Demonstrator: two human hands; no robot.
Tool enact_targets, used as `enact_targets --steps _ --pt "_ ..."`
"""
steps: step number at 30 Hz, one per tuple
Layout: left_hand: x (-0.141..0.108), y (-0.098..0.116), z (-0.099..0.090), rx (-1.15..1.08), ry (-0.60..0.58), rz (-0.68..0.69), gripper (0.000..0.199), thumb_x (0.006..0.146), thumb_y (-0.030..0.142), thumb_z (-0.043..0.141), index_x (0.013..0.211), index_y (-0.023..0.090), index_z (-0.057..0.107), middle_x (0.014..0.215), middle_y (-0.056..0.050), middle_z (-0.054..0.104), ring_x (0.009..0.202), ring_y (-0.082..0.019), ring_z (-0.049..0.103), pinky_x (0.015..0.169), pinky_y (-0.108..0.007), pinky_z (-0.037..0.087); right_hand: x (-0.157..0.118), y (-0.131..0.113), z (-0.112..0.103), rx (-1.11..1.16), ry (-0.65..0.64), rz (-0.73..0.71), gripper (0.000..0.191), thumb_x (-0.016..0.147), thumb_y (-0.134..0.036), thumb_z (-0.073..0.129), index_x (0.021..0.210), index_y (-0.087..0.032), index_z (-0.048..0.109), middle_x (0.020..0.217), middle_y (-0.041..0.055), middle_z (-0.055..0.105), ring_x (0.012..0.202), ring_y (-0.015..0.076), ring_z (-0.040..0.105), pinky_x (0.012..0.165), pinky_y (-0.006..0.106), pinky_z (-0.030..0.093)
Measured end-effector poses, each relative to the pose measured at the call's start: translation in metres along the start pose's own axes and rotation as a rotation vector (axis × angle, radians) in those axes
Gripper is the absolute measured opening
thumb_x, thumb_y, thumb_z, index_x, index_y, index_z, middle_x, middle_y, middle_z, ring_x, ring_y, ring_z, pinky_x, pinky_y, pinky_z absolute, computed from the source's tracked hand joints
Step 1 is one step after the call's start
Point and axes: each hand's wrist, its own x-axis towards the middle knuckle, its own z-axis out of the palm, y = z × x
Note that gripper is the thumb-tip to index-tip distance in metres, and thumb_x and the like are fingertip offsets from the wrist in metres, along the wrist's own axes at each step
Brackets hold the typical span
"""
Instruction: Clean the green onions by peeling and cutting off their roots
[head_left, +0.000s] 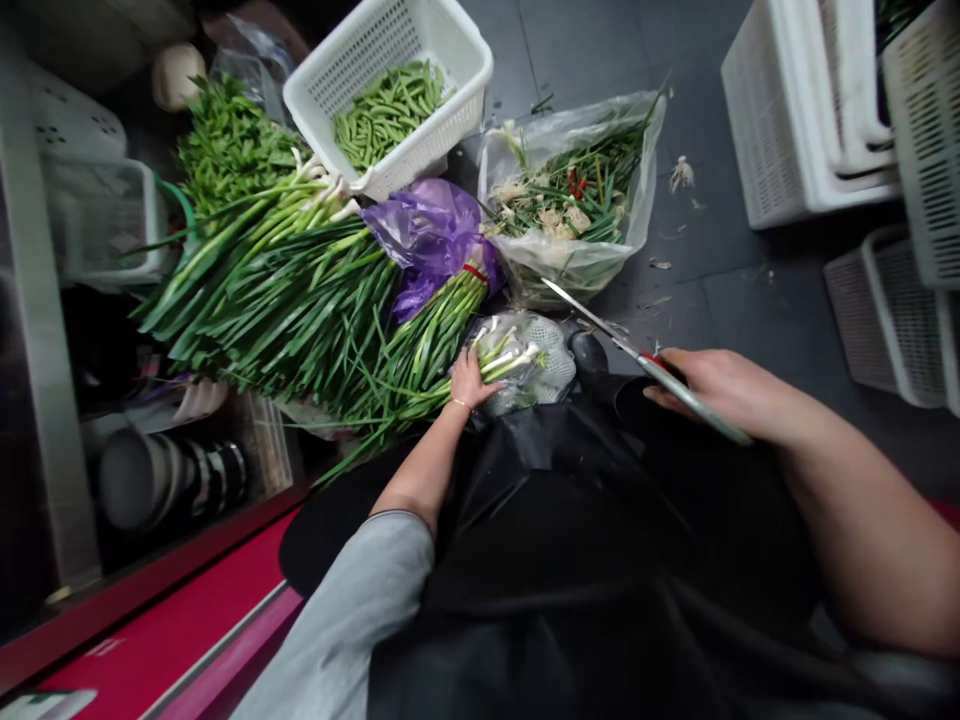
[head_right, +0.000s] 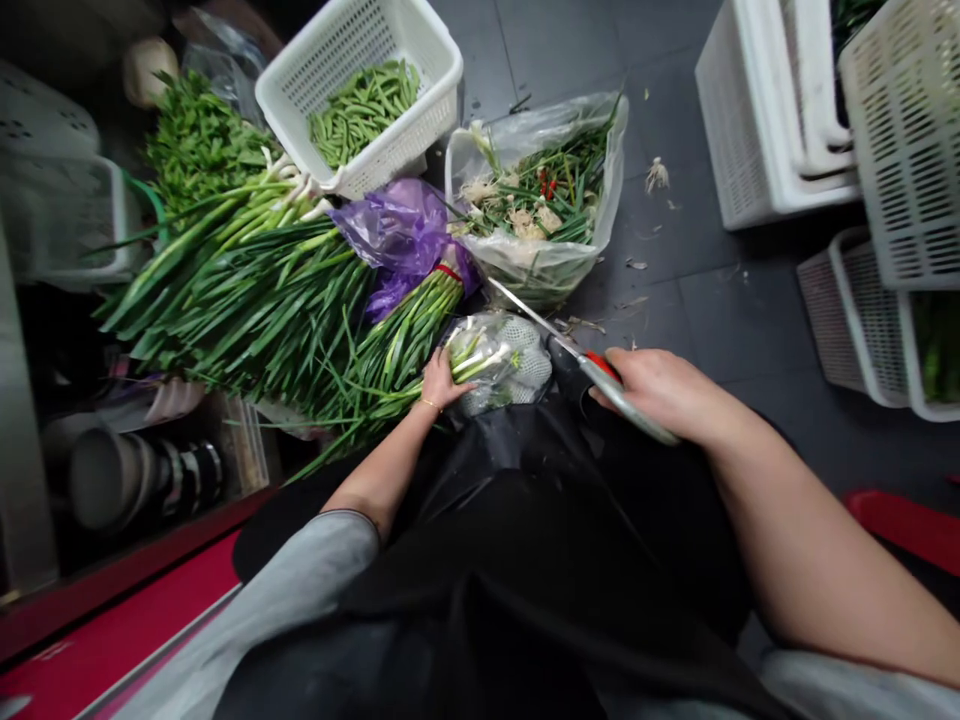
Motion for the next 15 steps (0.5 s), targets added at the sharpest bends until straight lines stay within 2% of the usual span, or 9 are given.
enact_targets --steps 1,2,4,7,9,12,13,15 --pt "-0.001 0.001 0.002 0.047 -0.026 -0.025 0.103 0.064 0.052 0.076 0.142 0.002 0.03 0.142 -0.03 0.037 0.131 -0.038 0.04 0.105 -0.044 0.037 0.001 -0.001 -0.001 -0.02 -0.033 0.026 0.026 0.085 -0.046 0.046 0.084 -0.02 0.05 0.081 0.0113 0.065 0.073 0.0249 0.063 0.062 0.03 0.04" --pt "-0.001 0.001 0.001 0.09 -0.059 -0.059 0.109 0.064 0.051 0.077 0.146 0.003 0.023 0.141 -0.031 0.037 0.13 -0.039 0.042 0.104 -0.045 0.037 0.001 -0.002 -0.003 -0.039 -0.048 0.038 0.026 0.085 -0.045 0.046 0.085 -0.02 0.05 0.082 0.0118 0.065 0.074 0.0254 0.063 0.061 0.03 0.039" --pt "0.004 -0.001 -0.01 0.131 -0.186 -0.123 0.104 0.068 0.04 0.075 0.149 0.007 0.019 0.132 -0.028 0.049 0.12 -0.037 0.052 0.097 -0.044 0.043 0.003 -0.004 -0.004 -0.055 -0.018 0.025 0.026 0.084 -0.045 0.047 0.086 -0.019 0.052 0.082 0.0116 0.065 0.073 0.0253 0.062 0.059 0.03 0.038" --pt "0.014 -0.01 -0.04 0.036 -0.406 -0.152 0.087 0.065 0.019 0.071 0.144 0.011 0.034 0.112 -0.019 0.065 0.104 -0.031 0.063 0.087 -0.036 0.049 0.003 -0.006 -0.005 -0.012 0.062 -0.045 0.028 0.082 -0.045 0.049 0.087 -0.018 0.057 0.082 0.0104 0.067 0.072 0.0235 0.062 0.059 0.029 0.037" --pt "0.013 -0.02 -0.067 -0.047 -0.467 -0.133 0.071 0.061 0.014 0.069 0.13 0.011 0.052 0.101 -0.013 0.07 0.094 -0.026 0.066 0.08 -0.031 0.05 0.001 -0.006 -0.004 0.013 0.113 -0.075 0.028 0.082 -0.044 0.049 0.088 -0.018 0.059 0.082 0.0098 0.068 0.073 0.0224 0.063 0.06 0.028 0.038" --pt "-0.003 -0.041 -0.118 -0.114 -0.417 -0.106 0.042 0.063 0.021 0.064 0.103 0.01 0.067 0.086 -0.007 0.071 0.08 -0.022 0.067 0.071 -0.027 0.052 -0.001 -0.004 -0.002 0.01 0.185 -0.047 0.027 0.082 -0.043 0.05 0.089 -0.019 0.06 0.083 0.0091 0.069 0.075 0.0218 0.063 0.059 0.027 0.038" --pt "-0.011 -0.048 -0.138 -0.17 -0.356 -0.1 0.036 0.064 0.023 0.062 0.097 0.009 0.068 0.082 -0.006 0.071 0.077 -0.021 0.066 0.07 -0.028 0.053 0.0 -0.003 -0.002 0.005 0.21 -0.027 0.027 0.081 -0.044 0.051 0.088 -0.019 0.061 0.083 0.0089 0.069 0.075 0.0218 0.064 0.058 0.027 0.038" --pt "-0.028 -0.06 -0.18 -0.312 -0.149 -0.058 0.031 0.063 0.026 0.06 0.088 0.01 0.068 0.078 -0.006 0.07 0.075 -0.022 0.066 0.071 -0.032 0.054 0.001 -0.002 -0.001 -0.001 0.26 0.006 0.025 0.08 -0.043 0.053 0.085 -0.019 0.061 0.082 0.0085 0.069 0.073 0.022 0.064 0.057 0.027 0.038"
